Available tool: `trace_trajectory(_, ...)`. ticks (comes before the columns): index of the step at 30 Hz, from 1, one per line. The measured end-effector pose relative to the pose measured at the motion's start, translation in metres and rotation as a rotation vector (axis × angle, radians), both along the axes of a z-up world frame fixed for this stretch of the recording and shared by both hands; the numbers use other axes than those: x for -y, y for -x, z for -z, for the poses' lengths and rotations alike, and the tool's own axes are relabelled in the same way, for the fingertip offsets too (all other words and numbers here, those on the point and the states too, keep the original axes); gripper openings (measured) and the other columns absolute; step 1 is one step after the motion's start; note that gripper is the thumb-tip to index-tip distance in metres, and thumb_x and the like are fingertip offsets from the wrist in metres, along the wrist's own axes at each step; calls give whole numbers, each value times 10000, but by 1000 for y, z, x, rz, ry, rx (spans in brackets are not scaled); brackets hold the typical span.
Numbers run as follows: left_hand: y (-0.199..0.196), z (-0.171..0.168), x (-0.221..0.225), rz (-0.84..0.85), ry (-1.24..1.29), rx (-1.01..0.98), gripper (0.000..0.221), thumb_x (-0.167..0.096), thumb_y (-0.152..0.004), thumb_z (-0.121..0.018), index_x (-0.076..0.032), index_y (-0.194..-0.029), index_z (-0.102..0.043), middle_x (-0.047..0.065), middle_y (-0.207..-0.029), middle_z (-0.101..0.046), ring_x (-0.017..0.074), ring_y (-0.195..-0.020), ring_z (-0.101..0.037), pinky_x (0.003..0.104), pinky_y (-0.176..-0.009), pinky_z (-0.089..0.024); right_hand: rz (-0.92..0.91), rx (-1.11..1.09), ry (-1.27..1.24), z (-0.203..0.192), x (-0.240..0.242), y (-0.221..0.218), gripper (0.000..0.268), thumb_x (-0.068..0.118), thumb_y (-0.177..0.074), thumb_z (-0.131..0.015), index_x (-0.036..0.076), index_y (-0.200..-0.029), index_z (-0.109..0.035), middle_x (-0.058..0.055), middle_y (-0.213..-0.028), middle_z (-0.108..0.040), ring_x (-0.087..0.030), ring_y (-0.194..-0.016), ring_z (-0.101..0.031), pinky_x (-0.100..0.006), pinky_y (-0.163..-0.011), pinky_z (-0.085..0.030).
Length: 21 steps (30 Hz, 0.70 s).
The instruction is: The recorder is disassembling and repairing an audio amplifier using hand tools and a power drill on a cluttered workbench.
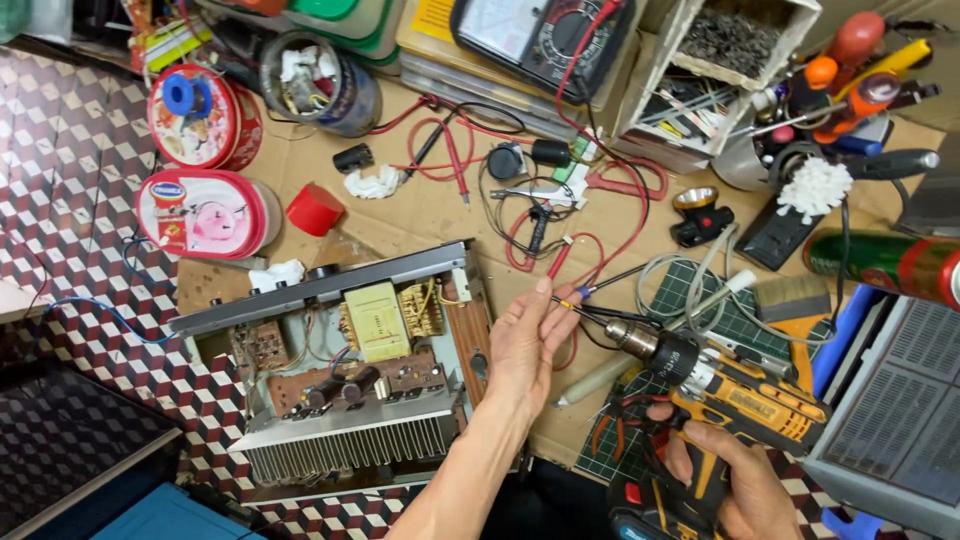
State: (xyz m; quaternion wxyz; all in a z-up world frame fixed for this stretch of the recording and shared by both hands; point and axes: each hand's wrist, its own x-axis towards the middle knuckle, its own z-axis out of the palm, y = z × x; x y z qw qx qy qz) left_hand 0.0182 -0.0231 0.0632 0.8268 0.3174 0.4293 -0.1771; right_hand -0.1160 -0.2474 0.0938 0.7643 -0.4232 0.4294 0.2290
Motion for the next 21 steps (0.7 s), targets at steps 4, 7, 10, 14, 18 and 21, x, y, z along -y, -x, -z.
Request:
trace_trajectory(4,-1,16,2,21,-57,7,261,-259,-939,-713,-34,-977,-587,189,-1101,-727,253,-1036,-742,331,-884,-620,7,13,-53,3,2,-10,408,143,-873,-635,-163,-1140,-664,-117,-583,-566,-186,-553,-535,-305,-530,-439)
trace_trajectory(7,-2,24,-1,41,-101,-14,274,-264,-935,-707,-16,-985,-600,184,-1104,-741,241,-1010,-738,327,-869,-622,-41,-52,-49,19,9,-12,415,157,-867,-647,-153,-1139,-696,-105,-577,-562,-179,-540,-522,-318,-519,-453)
trace_trajectory(10,-1,30,-5,59,-113,17,287,-255,-942,-709,7,-1019,-620,190,-1113,-733,234,-1003,-737,331,-876,-621,-78,-78,-32,26,11,-17,381,164,-870,-655,-144,-1093,-686,-113,-586,-581,-187,-543,-534,-321,-502,-440)
trace_trajectory(14,2,41,-11,4,-80,26,337,-246,-939,-711,34,-1113,-646,161,-1142,-728,208,-1040,-732,302,-897,-619,-138,-13,-69,24,4,-40,378,159,-850,-680,-125,-1094,-737,-87,-591,-577,-168,-549,-544,-291,-507,-439)
trace_trajectory(18,-1,57,-15,-201,-68,-109,397,-251,-940,-713,30,-1211,-644,141,-1162,-721,194,-1095,-694,295,-939,-597,-206,-37,-66,29,-10,-66,370,152,-816,-719,-115,-1071,-740,-110,-645,-643,-179,-541,-563,-289,-488,-454)
trace_trajectory(21,-5,72,-21,-346,8,-79,370,-191,-955,-676,23,-1247,-603,165,-1230,-726,218,-1161,-685,312,-996,-573,-177,29,-139,53,-10,-78,362,132,-824,-746,-82,-1115,-725,-81,-933,-826,-165,-582,-592,-297,-479,-485)
